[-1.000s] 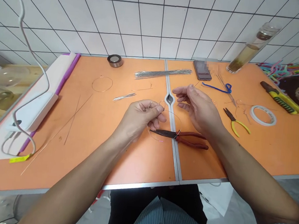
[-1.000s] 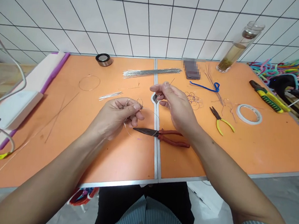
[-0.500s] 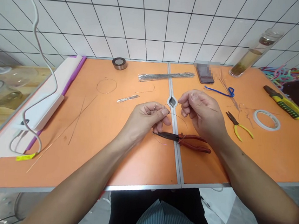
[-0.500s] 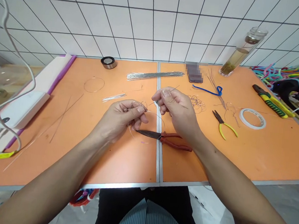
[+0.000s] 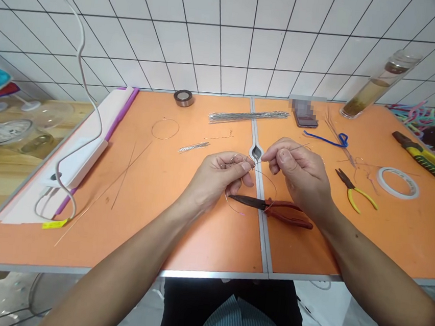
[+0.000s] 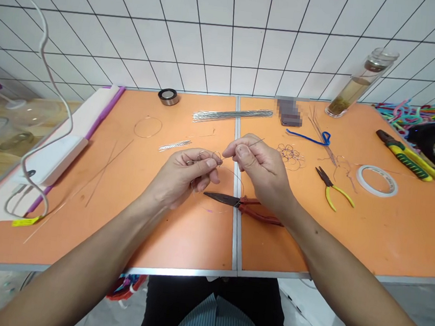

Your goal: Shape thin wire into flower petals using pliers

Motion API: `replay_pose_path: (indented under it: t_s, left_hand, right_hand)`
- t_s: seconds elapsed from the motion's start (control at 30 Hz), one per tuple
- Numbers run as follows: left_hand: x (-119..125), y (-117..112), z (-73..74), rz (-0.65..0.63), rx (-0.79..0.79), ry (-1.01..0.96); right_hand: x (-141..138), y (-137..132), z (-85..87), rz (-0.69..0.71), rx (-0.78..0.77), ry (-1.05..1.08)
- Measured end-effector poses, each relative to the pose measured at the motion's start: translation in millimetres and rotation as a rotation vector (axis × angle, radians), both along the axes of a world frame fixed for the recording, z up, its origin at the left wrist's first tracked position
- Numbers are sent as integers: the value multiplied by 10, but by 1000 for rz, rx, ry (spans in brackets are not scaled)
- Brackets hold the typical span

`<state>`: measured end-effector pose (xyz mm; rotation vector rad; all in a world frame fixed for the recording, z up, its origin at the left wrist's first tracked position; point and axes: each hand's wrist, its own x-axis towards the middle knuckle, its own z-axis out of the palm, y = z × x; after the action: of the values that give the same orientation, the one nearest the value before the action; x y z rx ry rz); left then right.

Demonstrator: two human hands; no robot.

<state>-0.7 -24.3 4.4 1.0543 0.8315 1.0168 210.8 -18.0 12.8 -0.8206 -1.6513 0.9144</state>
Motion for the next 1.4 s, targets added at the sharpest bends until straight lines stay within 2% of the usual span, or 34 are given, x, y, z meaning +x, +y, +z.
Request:
replay_pose_path:
  t_s: [0.17,0.3,0.47,0.7,1.0,1.2,1.4]
  left_hand:
    - [18,3,30,-31,-60,-43]
    - [25,8,55,-3,-70,-27]
    - [13,6,52,-4,-37,-27]
    - [6,16,35,42,-52,-45]
    - [-2,7,75,36,-61,-73]
    - [-6,23,40,44,-40,-94]
    - [-8,47,-11,-1,-30,-110]
  right_hand:
    - [-10,-8,25,9,80,-100]
    - [-45,-36,57,-45,-1,-112]
    - [-78,-50,57,-125,-108,-22]
    - [-47,-50,39,-109,-110,67]
    - [-31,-56,60,-97,-45,-8]
    - [-73,-48,100,-183,-32,28]
    - [-75,-31,143,-224,-104,2]
